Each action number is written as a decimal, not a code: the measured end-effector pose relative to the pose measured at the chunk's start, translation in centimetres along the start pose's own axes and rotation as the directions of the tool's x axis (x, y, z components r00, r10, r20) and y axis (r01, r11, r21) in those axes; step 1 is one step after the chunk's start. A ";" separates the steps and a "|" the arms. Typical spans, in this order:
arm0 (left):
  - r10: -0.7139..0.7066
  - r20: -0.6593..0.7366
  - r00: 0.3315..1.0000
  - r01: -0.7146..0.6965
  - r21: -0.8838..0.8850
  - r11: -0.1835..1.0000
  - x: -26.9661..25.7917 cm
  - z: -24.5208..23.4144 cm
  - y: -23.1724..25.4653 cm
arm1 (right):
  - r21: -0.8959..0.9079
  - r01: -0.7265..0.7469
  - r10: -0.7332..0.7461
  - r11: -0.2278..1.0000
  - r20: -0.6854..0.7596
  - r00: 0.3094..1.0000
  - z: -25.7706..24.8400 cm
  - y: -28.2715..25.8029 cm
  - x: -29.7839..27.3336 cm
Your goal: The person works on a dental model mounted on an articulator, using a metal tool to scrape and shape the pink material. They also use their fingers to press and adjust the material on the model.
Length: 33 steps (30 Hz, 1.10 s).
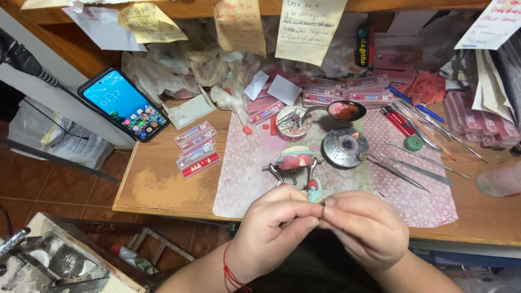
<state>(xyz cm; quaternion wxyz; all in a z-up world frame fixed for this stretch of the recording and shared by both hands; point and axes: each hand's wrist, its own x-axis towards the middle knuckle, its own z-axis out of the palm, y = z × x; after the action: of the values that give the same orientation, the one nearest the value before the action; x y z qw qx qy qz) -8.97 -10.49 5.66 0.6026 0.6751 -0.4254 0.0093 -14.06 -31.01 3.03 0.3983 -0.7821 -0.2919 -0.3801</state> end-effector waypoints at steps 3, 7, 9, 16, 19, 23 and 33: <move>-0.028 0.052 0.998 0.030 -0.043 0.999 0.0 0.1 -0.2 | -0.118 -0.014 0.009 0.993 -0.046 0.999 -0.2 0.5 0.4; -0.049 0.100 0.994 0.056 -0.073 0.996 0.5 0.0 -0.3 | -0.117 -0.046 0.034 0.992 -0.102 0.994 0.2 1.3 0.8; -0.035 0.112 0.993 0.039 -0.036 0.999 1.1 -0.8 0.1 | -0.154 -0.120 0.097 0.981 -0.147 0.984 0.2 1.7 0.8; -0.209 -0.034 0.977 0.211 0.099 0.972 4.7 -6.3 -4.3 | 0.106 -0.514 0.519 0.851 -0.315 0.795 1.1 3.1 -0.5; -0.393 0.234 0.889 0.383 0.089 0.919 6.0 -6.1 -6.0 | 0.209 -0.521 0.561 0.828 -0.294 0.774 1.3 3.2 -0.3; -0.308 0.306 0.901 0.301 0.072 0.951 6.2 -4.7 -7.8 | 0.108 -0.549 0.556 0.829 -0.267 0.787 1.0 3.2 -0.7; -0.300 0.172 0.938 0.307 -0.012 0.952 5.5 -2.3 -10.9 | 0.098 -0.511 0.519 0.854 -0.234 0.822 1.9 2.9 -0.1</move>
<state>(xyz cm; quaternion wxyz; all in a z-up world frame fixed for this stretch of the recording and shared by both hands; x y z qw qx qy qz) 2.06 -12.69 0.41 0.5718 0.7191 -0.3657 -0.1491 -11.19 -30.91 0.99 0.5318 -0.7708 -0.0231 -0.3501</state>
